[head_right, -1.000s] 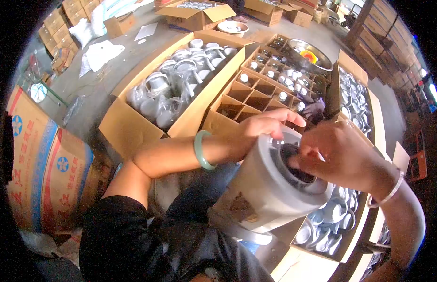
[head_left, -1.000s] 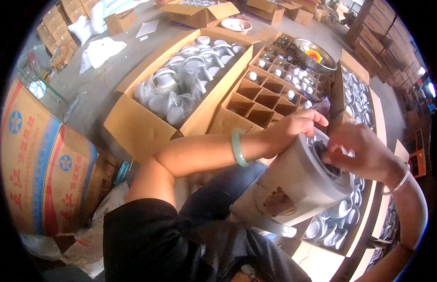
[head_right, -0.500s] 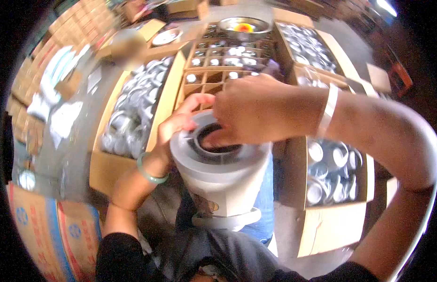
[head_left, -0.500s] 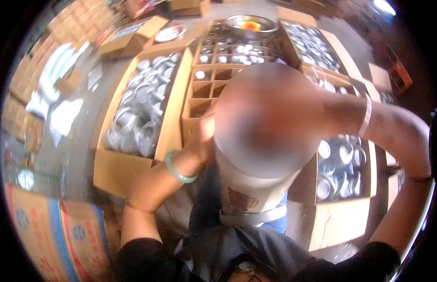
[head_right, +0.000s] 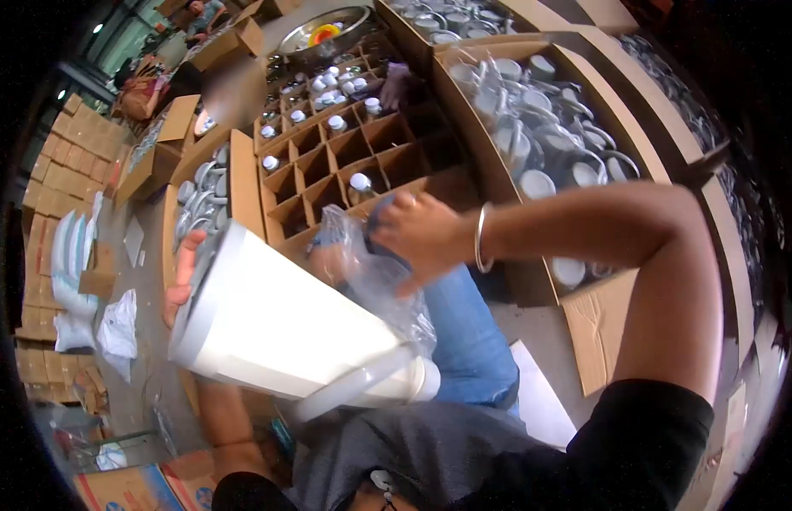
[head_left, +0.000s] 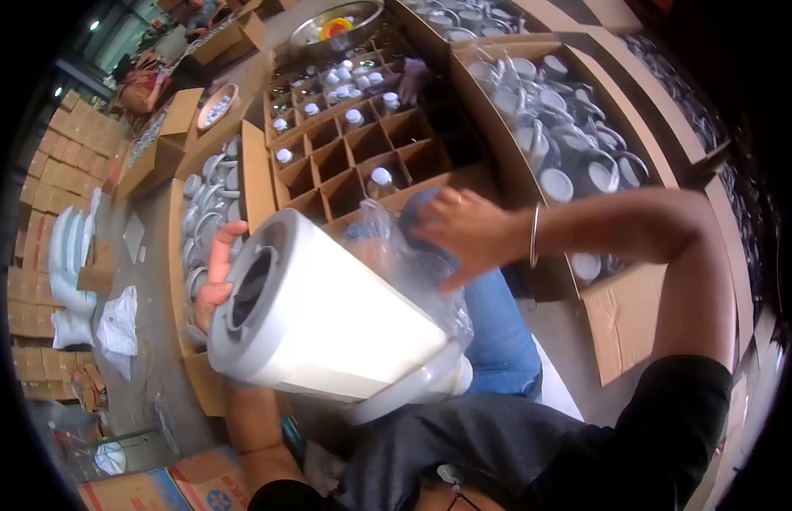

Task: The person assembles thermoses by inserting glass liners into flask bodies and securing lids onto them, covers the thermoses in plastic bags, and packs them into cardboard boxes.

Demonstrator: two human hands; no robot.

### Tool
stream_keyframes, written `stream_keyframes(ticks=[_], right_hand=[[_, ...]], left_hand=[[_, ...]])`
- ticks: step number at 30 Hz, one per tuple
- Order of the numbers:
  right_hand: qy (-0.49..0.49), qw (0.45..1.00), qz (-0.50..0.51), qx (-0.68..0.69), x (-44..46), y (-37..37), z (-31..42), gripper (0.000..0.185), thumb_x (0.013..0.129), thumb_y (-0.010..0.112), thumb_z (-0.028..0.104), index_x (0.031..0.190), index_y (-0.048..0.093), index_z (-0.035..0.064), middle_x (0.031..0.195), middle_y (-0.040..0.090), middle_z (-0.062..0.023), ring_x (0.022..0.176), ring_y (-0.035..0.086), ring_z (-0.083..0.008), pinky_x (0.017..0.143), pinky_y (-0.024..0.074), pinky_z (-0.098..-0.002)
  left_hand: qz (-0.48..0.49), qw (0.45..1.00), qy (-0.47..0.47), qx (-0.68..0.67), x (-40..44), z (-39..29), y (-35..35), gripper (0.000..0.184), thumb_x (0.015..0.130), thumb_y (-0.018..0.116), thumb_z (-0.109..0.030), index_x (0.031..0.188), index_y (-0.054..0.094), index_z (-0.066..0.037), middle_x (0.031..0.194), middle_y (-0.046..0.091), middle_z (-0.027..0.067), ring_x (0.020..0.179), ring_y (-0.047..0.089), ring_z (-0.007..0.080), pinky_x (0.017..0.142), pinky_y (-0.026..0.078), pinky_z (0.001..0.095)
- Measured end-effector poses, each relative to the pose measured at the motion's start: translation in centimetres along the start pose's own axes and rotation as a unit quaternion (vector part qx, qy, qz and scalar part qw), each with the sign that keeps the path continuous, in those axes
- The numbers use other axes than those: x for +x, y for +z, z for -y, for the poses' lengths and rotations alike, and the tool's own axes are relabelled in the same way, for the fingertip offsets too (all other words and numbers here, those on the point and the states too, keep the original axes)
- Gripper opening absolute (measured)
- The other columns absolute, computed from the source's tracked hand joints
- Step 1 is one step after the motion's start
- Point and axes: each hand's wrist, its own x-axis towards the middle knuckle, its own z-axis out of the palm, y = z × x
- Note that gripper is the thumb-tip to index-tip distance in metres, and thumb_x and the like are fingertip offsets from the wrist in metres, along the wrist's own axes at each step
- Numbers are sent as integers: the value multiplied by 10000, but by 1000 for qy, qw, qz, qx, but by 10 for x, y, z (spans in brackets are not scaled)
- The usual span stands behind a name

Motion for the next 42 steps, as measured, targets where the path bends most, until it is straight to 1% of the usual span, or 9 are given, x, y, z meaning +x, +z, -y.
stream_keyframes(ticks=[4,6,10,18,22,28,32,35,42], right_hand=[[160,966,-45,200,64,3,-66,119,816,644,197,796,703,96,966,687,-33,910,650,-310,769,544,-450],[135,923,-304,195,94,-26,-141,97,834,632,82,910,693,80,910,688,-59,777,673,-263,729,554,-357],[224,692,-323,606,116,-92,-191,193,864,657,36,1052,615,48,960,662,-23,890,645,-134,745,536,-252],[106,730,-248,628,112,-77,-162,89,977,510,24,1010,588,50,1035,645,-42,963,619,-120,829,535,-269],[-15,807,-144,573,109,-31,-139,242,868,500,-153,1009,602,14,1169,634,-90,1122,602,-186,959,502,-333],[106,694,-213,679,121,-27,-147,417,852,680,104,1234,518,65,1316,528,-94,1165,533,-202,993,418,-345],[137,693,-186,683,151,-25,-115,360,942,647,204,1241,522,46,1144,605,-83,1026,581,-147,853,477,-279],[178,607,-213,744,147,-8,-142,198,953,624,145,1110,601,26,981,657,-34,910,629,-126,797,517,-288],[152,527,-287,785,121,29,-155,84,958,604,106,1009,622,42,941,668,-31,847,630,-126,788,519,-294]], left_hand=[[10,998,-36,-57,12,4,14,645,754,499,-115,1359,315,9,1242,539,316,1068,639,381,927,567,454],[51,995,-42,-74,28,12,15,619,755,505,-125,1332,340,28,1254,532,308,1093,624,376,946,554,453],[41,997,-63,-24,69,40,7,495,799,518,-171,1251,460,22,1258,557,242,1124,605,319,992,501,398],[-60,951,-13,301,140,39,1,724,999,382,-568,1433,332,9,1438,455,192,1318,453,288,1091,368,427],[44,996,-78,-8,227,30,-41,733,947,556,-527,1422,349,-7,1249,606,140,1147,585,294,1000,453,463],[-193,941,53,274,251,53,-29,783,813,805,-261,1401,343,-28,1167,607,126,1087,589,256,992,467,394],[39,774,171,608,235,95,-25,995,743,863,-261,1472,242,9,1395,452,148,1294,439,224,1049,416,360],[20,922,82,378,228,88,-40,682,812,805,-224,1351,469,25,1346,528,161,1235,524,235,999,464,338],[-202,941,31,269,207,90,-120,460,914,678,-217,1304,533,-21,1183,619,78,1063,601,169,901,499,317]])
